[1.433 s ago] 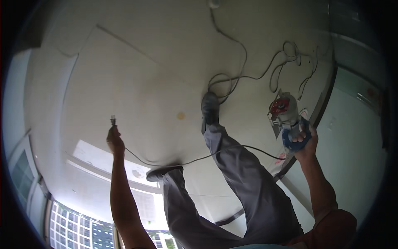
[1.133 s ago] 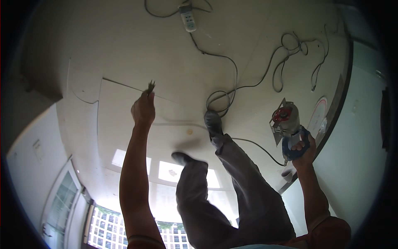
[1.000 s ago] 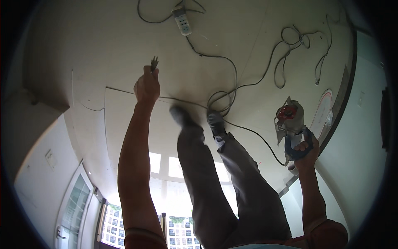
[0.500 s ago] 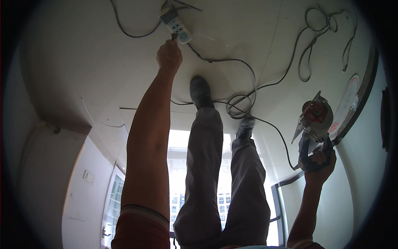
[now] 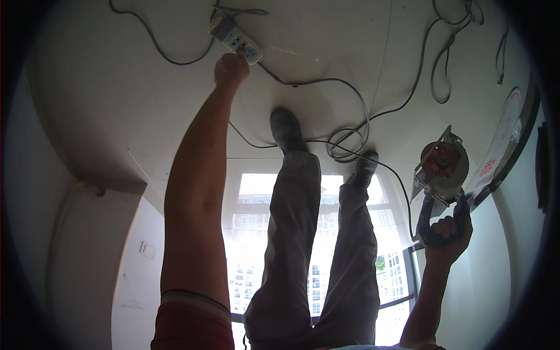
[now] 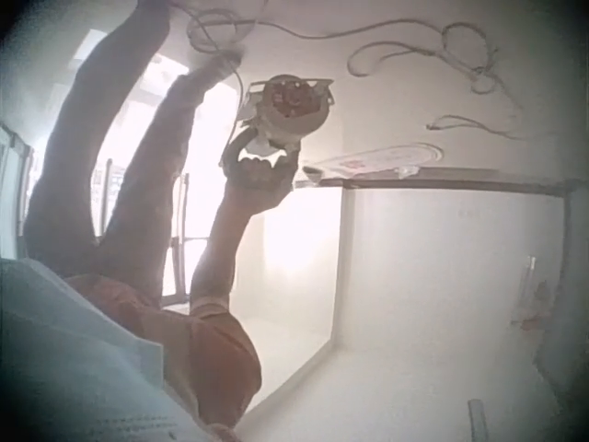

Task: Cutting or adjusting floor tiles using a handheld circular saw.

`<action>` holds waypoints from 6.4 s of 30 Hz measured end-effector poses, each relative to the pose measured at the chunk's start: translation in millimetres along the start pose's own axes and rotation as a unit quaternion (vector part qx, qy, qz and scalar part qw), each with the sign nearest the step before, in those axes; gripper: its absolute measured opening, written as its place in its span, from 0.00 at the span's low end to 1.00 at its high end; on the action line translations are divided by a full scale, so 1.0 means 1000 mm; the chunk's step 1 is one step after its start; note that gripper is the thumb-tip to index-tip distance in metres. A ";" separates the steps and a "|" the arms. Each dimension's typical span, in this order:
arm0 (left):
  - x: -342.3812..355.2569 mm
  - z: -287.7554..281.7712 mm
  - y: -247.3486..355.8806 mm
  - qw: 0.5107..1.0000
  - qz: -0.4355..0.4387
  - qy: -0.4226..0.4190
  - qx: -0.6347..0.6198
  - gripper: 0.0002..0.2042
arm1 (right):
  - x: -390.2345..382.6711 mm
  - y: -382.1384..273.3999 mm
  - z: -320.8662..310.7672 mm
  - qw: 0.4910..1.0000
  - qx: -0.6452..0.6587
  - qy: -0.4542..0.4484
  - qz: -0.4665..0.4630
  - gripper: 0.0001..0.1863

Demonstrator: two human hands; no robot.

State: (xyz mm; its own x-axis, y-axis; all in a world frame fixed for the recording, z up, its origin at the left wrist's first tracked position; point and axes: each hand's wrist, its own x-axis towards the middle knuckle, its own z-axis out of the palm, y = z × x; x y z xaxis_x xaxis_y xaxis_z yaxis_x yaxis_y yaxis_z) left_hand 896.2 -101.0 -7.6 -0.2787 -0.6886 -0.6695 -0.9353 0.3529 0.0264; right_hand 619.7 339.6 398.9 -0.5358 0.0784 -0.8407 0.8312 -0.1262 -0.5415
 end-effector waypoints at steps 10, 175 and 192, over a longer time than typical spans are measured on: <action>0.051 -0.012 0.031 0.974 0.015 -0.216 0.059 0.11 | 0.010 -0.008 -0.021 0.999 0.027 -0.003 0.041 0.19; -0.832 0.659 -0.244 0.766 -0.508 0.060 -0.389 0.67 | -0.205 0.866 -0.100 0.273 -0.614 -0.730 -0.126 0.13; -0.834 0.661 -0.241 0.767 -0.513 0.055 -0.381 0.68 | -0.227 0.859 -0.144 0.311 -0.642 -0.641 -0.284 0.12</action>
State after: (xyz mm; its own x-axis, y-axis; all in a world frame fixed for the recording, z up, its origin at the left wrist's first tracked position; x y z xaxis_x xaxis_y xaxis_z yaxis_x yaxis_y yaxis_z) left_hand 1498.3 806.8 53.1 0.7124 -0.4202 -0.5621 -0.5190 -0.8546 -0.0189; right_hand 1476.9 355.3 124.0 0.4147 -0.8345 -0.3627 -0.5185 0.1108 -0.8479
